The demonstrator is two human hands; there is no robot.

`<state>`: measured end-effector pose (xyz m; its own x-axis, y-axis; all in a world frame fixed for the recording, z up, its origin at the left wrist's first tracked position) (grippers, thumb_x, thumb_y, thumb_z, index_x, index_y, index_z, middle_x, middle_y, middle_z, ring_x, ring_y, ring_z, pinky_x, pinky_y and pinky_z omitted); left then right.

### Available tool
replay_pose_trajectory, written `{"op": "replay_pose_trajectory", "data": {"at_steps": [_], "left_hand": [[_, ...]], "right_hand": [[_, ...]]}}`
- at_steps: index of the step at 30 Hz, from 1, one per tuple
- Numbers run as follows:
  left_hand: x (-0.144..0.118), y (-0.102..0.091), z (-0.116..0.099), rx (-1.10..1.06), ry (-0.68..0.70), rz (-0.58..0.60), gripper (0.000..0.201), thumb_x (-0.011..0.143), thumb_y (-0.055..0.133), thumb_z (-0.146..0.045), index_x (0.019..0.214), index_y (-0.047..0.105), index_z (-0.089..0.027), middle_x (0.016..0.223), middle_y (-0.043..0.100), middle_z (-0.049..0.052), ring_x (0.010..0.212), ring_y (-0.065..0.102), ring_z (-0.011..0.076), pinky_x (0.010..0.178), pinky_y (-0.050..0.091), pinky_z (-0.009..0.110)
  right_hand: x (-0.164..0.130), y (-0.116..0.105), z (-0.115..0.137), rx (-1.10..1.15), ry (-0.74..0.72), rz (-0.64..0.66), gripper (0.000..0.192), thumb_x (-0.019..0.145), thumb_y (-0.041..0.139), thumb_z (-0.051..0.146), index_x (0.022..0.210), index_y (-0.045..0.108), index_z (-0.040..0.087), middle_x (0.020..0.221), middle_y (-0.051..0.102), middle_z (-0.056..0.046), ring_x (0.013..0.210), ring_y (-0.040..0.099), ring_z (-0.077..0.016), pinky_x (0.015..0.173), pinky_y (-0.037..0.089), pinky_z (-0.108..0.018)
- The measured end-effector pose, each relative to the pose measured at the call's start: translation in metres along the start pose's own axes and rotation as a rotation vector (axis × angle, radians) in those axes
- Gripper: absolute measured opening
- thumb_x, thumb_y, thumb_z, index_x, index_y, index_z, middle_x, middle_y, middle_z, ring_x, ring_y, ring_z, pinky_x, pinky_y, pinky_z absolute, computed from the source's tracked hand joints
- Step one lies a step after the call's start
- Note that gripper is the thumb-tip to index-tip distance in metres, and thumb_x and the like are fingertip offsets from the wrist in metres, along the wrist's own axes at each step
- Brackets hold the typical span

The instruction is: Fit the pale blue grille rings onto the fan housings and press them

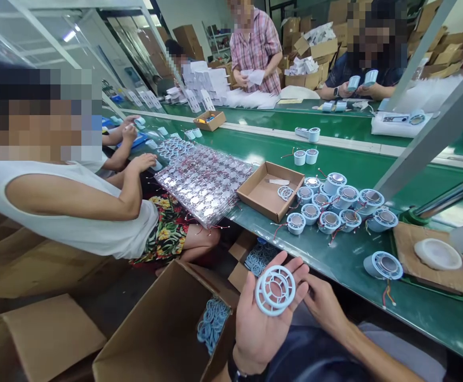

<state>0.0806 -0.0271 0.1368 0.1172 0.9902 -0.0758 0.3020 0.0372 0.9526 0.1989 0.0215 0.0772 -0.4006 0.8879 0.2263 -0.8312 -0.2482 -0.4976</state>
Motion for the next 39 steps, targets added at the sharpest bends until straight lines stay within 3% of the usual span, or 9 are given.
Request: {"op": "replay_pose_trajectory", "data": {"at_steps": [4, 6, 9, 14, 20, 23, 27, 29, 39], "left_hand": [[0.006, 0.002, 0.009, -0.015, -0.057, -0.011, 0.058, 0.101, 0.043, -0.054, 0.136, 0.064, -0.013, 0.146, 0.059, 0.016, 0.139, 0.051, 0.0301, 0.116, 0.038, 0.043], [0.009, 0.005, 0.016, -0.014, -0.106, -0.016, 0.061, 0.098, 0.047, -0.058, 0.136, 0.064, -0.014, 0.148, 0.057, 0.015, 0.143, 0.046, 0.0319, 0.119, 0.033, 0.045], [0.009, 0.007, 0.026, -0.021, -0.158, -0.041, 0.060, 0.095, 0.050, -0.062, 0.128, 0.070, -0.015, 0.142, 0.063, 0.014, 0.144, 0.043, 0.0340, 0.122, 0.028, 0.049], [0.009, 0.009, 0.036, -0.038, -0.147, -0.072, 0.054, 0.099, 0.047, -0.057, 0.116, 0.076, -0.015, 0.130, 0.071, 0.013, 0.139, 0.049, 0.0334, 0.121, 0.028, 0.050], [0.009, 0.020, 0.039, -0.010, -0.154, 0.019, 0.060, 0.099, 0.046, -0.059, 0.127, 0.071, -0.012, 0.133, 0.069, 0.015, 0.133, 0.055, 0.0342, 0.120, 0.028, 0.051], [0.009, 0.026, 0.039, 0.001, -0.180, 0.062, 0.064, 0.098, 0.044, -0.061, 0.133, 0.067, -0.012, 0.137, 0.066, 0.015, 0.136, 0.052, 0.0341, 0.121, 0.027, 0.049], [0.010, 0.029, 0.040, 0.041, -0.227, 0.100, 0.077, 0.091, 0.047, -0.071, 0.139, 0.060, -0.012, 0.153, 0.051, 0.016, 0.150, 0.032, 0.0360, 0.121, 0.027, 0.047], [0.010, 0.028, 0.040, 0.056, -0.234, 0.104, 0.080, 0.091, 0.045, -0.073, 0.140, 0.059, -0.013, 0.156, 0.047, 0.016, 0.151, 0.029, 0.0358, 0.120, 0.028, 0.046], [0.009, 0.035, 0.042, -0.016, -0.277, 0.238, 0.079, 0.099, 0.023, -0.067, 0.147, 0.052, -0.012, 0.156, 0.048, 0.014, 0.147, 0.039, 0.0289, 0.115, 0.035, 0.038]], "right_hand": [[-0.016, -0.050, 0.049, -0.125, -0.262, -0.133, 0.028, 0.092, 0.053, 0.015, 0.118, 0.062, 0.019, 0.112, 0.068, -0.013, 0.101, 0.068, -0.0231, 0.084, 0.060, -0.035], [-0.016, -0.061, 0.076, -0.229, -0.423, -0.092, 0.046, 0.089, 0.059, 0.014, 0.134, 0.055, 0.019, 0.136, 0.058, -0.018, 0.130, 0.055, -0.0298, 0.104, 0.053, -0.047], [-0.008, -0.062, 0.093, -0.317, -0.483, 0.035, 0.061, 0.088, 0.063, 0.018, 0.146, 0.045, 0.018, 0.151, 0.047, -0.020, 0.147, 0.036, -0.0357, 0.116, 0.037, -0.063], [-0.002, -0.064, 0.087, -0.268, -0.469, 0.132, 0.077, 0.088, 0.067, 0.021, 0.156, 0.030, 0.022, 0.147, 0.057, -0.014, 0.148, 0.037, -0.0338, 0.123, 0.020, -0.067], [-0.010, -0.077, 0.076, -0.111, -0.471, 0.042, 0.082, 0.086, 0.074, 0.023, 0.156, 0.030, 0.028, 0.139, 0.063, -0.010, 0.143, 0.046, -0.0317, 0.124, 0.022, -0.064], [-0.015, -0.088, 0.068, 0.054, -0.381, -0.092, 0.078, 0.086, 0.075, 0.022, 0.153, 0.035, 0.029, 0.140, 0.062, -0.009, 0.139, 0.051, -0.0305, 0.124, 0.029, -0.059], [-0.021, -0.118, 0.046, 0.255, -0.170, -0.444, 0.070, 0.087, 0.070, 0.013, 0.148, 0.042, 0.033, 0.141, 0.059, -0.007, 0.135, 0.055, -0.0246, 0.118, 0.043, -0.047], [-0.022, -0.129, 0.038, 0.288, -0.110, -0.542, 0.066, 0.087, 0.071, 0.012, 0.144, 0.045, 0.033, 0.140, 0.060, -0.007, 0.133, 0.056, -0.0235, 0.117, 0.043, -0.045], [-0.026, -0.132, 0.029, 0.293, -0.060, -0.586, 0.061, 0.087, 0.072, 0.016, 0.140, 0.047, 0.031, 0.138, 0.059, -0.009, 0.130, 0.057, -0.0251, 0.117, 0.042, -0.051]]}}
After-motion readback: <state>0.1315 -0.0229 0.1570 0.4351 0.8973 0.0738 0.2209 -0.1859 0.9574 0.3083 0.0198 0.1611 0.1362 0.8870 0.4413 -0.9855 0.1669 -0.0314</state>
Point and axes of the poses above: each hand's wrist, its own x-axis towards the middle knuckle, its own y-axis out of the palm, z = x × y, the point moved 6 cm from there along x, towards the middle knuckle
